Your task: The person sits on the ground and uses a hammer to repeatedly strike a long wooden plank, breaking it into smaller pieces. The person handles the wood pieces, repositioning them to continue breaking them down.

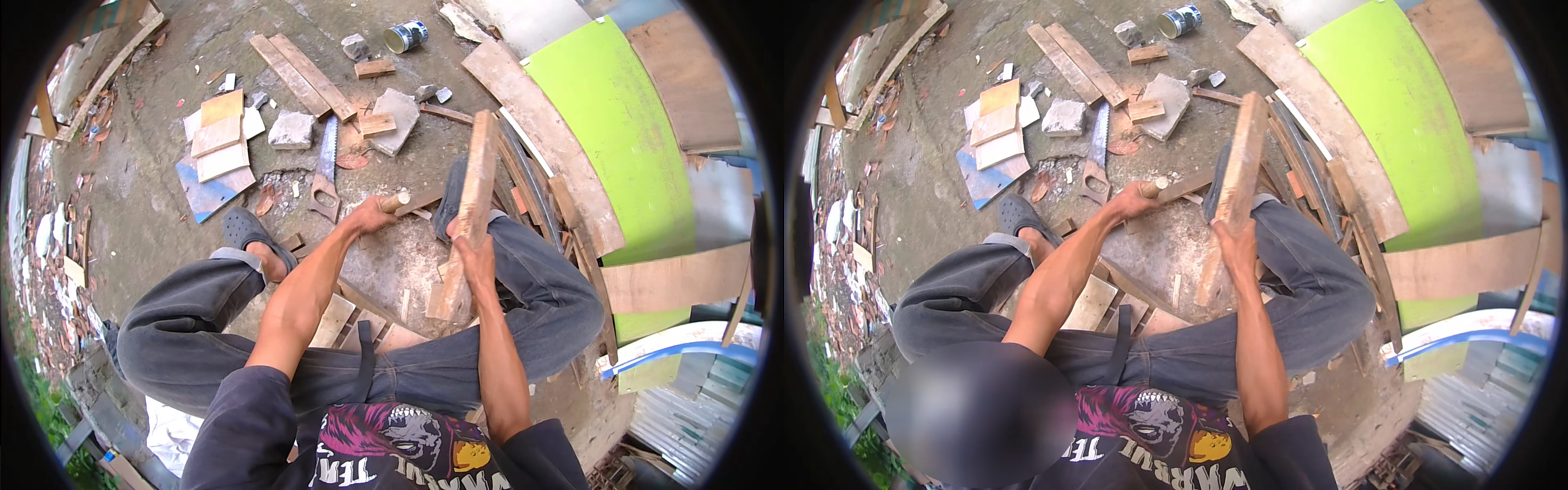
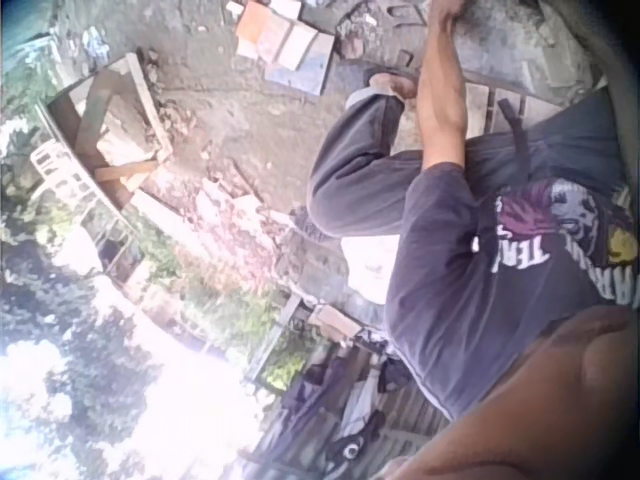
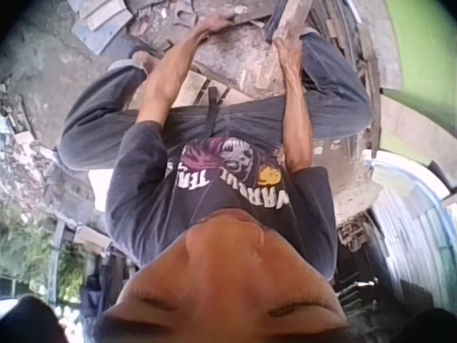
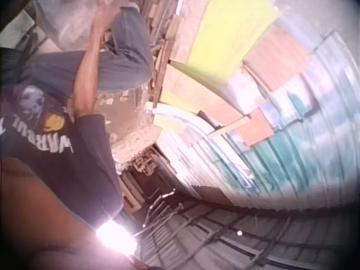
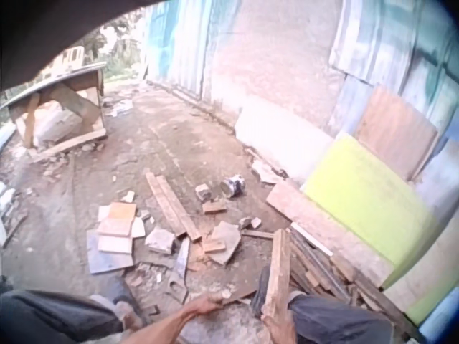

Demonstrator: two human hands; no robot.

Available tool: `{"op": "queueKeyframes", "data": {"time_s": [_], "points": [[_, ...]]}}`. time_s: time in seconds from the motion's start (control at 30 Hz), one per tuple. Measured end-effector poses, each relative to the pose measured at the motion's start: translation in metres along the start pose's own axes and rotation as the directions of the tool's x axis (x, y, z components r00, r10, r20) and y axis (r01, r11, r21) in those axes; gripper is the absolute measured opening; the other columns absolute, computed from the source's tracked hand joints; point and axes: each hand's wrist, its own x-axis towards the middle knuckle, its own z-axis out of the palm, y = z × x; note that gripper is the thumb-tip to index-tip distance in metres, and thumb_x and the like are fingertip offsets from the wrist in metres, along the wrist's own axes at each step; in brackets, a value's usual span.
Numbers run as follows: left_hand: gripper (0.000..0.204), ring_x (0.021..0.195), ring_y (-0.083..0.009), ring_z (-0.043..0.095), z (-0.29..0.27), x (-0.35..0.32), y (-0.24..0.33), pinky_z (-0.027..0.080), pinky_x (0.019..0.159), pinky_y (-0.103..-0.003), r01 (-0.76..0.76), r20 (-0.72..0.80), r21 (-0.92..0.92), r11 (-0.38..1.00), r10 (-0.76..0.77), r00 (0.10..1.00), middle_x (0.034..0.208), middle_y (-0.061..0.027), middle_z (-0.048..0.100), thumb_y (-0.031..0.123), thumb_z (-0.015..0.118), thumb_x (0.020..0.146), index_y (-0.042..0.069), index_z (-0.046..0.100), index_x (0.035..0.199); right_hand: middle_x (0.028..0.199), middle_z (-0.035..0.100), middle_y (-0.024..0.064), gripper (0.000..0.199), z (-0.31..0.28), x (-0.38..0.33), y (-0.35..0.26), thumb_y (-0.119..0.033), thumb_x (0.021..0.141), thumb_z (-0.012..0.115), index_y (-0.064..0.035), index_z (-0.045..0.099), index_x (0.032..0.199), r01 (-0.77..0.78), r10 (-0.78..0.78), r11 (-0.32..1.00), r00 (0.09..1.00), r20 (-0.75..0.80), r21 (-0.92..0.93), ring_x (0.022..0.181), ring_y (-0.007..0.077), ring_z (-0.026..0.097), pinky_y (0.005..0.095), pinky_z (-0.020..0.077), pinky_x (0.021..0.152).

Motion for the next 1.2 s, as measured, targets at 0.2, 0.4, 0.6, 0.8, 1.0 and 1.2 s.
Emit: {"op": "queueKeyframes", "data": {"time_s": [0.2,0.4,0.6,0.8,1.0,1.2], "points": [[0.017,0.072,-0.0122,0.054,0.006,-0.011,-0.011,0.047,0.066,-0.031,-0.069,-0.039,0.033,0.997,0.070,0.997,0.077,0.0005,0.060,0.011,0.074,0.073,0.003,0.063,0.083,0.116,0.060,0.0316,0.080,0.009,-0.031,0.004,-0.039,0.078,0.071,0.0056,0.035,0.134,0.319,-0.284,0.903,0.946,0.159,-0.286,0.107,0.0404,0.062,0.0446,0.0479,0.095],[0.024,0.080,-0.0158,0.060,0.000,0.004,-0.008,0.050,0.075,-0.032,-0.054,0.063,-0.016,0.998,0.055,0.996,0.086,-0.0035,0.066,0.013,0.076,0.073,0.005,0.067,0.093,0.105,0.063,0.0326,0.076,-0.003,0.018,0.013,-0.039,0.082,0.069,0.0106,0.035,0.128,0.090,-0.094,0.994,0.993,-0.070,-0.056,0.090,0.0366,0.067,0.0447,0.0541,0.081],[0.026,0.082,-0.0180,0.063,-0.097,-0.059,-0.069,0.051,0.074,-0.034,-0.203,-0.404,-0.459,0.865,0.000,0.915,0.092,-0.0084,0.067,0.013,0.073,0.075,0.002,0.065,0.098,0.093,0.061,0.0383,0.078,0.050,-0.040,-0.011,-0.039,0.081,0.067,0.0110,0.030,0.127,0.560,-0.279,0.721,0.774,0.569,-0.408,0.083,0.0461,0.067,0.0504,0.0558,0.071],[0.019,0.060,-0.0105,0.045,-0.234,-0.161,-0.066,0.037,0.057,-0.028,-0.429,-0.776,-0.280,0.859,0.061,0.628,0.067,0.0020,0.047,0.001,0.061,0.079,0.012,0.047,0.070,0.101,0.064,0.0333,0.070,0.083,-0.040,-0.055,-0.041,0.081,0.070,0.0048,0.035,0.119,0.417,-0.188,0.842,0.821,0.539,-0.342,0.085,0.0454,0.067,0.0504,0.0529,0.076],[0.030,0.059,-0.0119,0.038,-0.217,-0.130,-0.035,0.038,0.066,-0.031,-0.647,-0.731,-0.469,0.601,0.146,0.666,0.061,0.0023,0.037,-0.001,0.057,0.084,0.014,0.039,0.065,0.106,0.060,0.0380,0.074,0.067,-0.017,-0.045,-0.043,0.080,0.070,0.0069,0.035,0.122,0.358,-0.335,0.862,0.934,0.128,-0.359,0.095,0.0492,0.064,0.0500,0.0500,0.086],[0.031,0.055,-0.0107,0.033,-0.200,-0.125,0.015,0.038,0.064,-0.031,-0.686,-0.652,-0.671,0.282,0.215,0.727,0.058,0.0039,0.030,0.001,0.054,0.082,0.015,0.036,0.062,0.102,0.061,0.0391,0.075,0.085,0.003,-0.001,-0.043,0.080,0.067,0.0105,0.035,0.121,0.172,-0.186,0.873,0.982,0.013,-0.456,0.099,0.0508,0.061,0.0512,0.0468,0.091]]}}
